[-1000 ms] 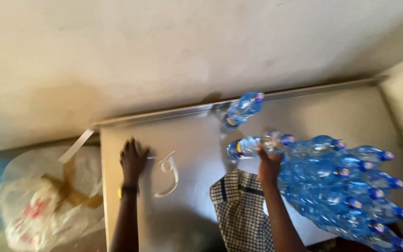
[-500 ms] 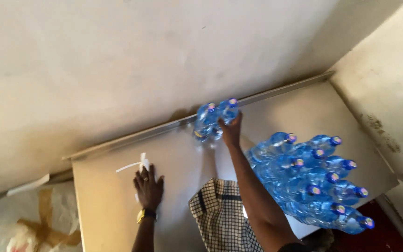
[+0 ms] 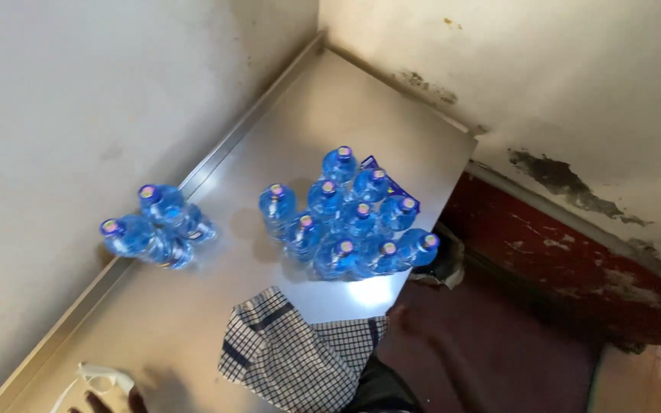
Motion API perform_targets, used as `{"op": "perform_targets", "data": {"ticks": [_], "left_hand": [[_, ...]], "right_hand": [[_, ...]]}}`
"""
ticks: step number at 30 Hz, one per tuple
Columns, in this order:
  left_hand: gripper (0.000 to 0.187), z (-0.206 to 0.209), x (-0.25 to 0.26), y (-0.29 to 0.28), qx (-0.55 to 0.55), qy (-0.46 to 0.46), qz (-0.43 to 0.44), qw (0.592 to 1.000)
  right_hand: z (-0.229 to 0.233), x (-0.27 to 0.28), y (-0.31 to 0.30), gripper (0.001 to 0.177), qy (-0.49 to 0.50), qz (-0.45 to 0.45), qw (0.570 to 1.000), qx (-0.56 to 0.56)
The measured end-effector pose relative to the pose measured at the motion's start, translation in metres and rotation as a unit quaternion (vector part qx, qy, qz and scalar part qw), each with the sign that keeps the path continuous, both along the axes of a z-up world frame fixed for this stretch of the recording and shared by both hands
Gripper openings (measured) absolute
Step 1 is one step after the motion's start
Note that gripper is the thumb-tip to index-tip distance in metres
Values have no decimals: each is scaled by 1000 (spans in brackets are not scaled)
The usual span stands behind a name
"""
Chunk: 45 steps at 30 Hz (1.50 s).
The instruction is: Manually applying labels to plastic water bottles on a metal table.
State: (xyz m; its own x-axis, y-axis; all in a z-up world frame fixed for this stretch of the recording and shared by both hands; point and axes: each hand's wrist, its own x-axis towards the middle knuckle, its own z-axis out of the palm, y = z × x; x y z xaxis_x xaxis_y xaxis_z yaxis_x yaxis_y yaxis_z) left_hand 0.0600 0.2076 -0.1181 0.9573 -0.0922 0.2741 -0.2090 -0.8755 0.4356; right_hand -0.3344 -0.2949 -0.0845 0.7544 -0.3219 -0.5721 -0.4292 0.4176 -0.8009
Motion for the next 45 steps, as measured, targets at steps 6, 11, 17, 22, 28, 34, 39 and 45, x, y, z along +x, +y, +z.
{"op": "perform_targets", "data": {"ticks": [6,11,17,22,28,34,39,45], "left_hand": [[85,22,-34,-28,-52,-10,-34,998],[84,34,-54,-31,-86,-31,-36,995],[83,49,-75,-30,-145,-59,-26,987],[80,107,-87,-64,-130,-73,-44,988],[23,229,-124,-205,-330,29,-178,927],[77,293,-162,-294,-627,442,-325,554],[24,346,-176,-238,-688,362,-406,480],[38,351,-184,-137,-706,309,-432,469]], "right_hand": [[-90,-25,-245,46,222,-295,813,-450],[-104,53,-279,70,345,-108,789,-496],[-52,62,-242,44,276,-176,829,-453],[34,52,-214,33,196,-294,850,-390],[179,8,-116,40,-100,-412,870,-252],[132,9,63,42,-211,-166,951,156],[168,33,140,32,-77,6,954,291],[188,65,170,15,-98,148,884,432]]}}
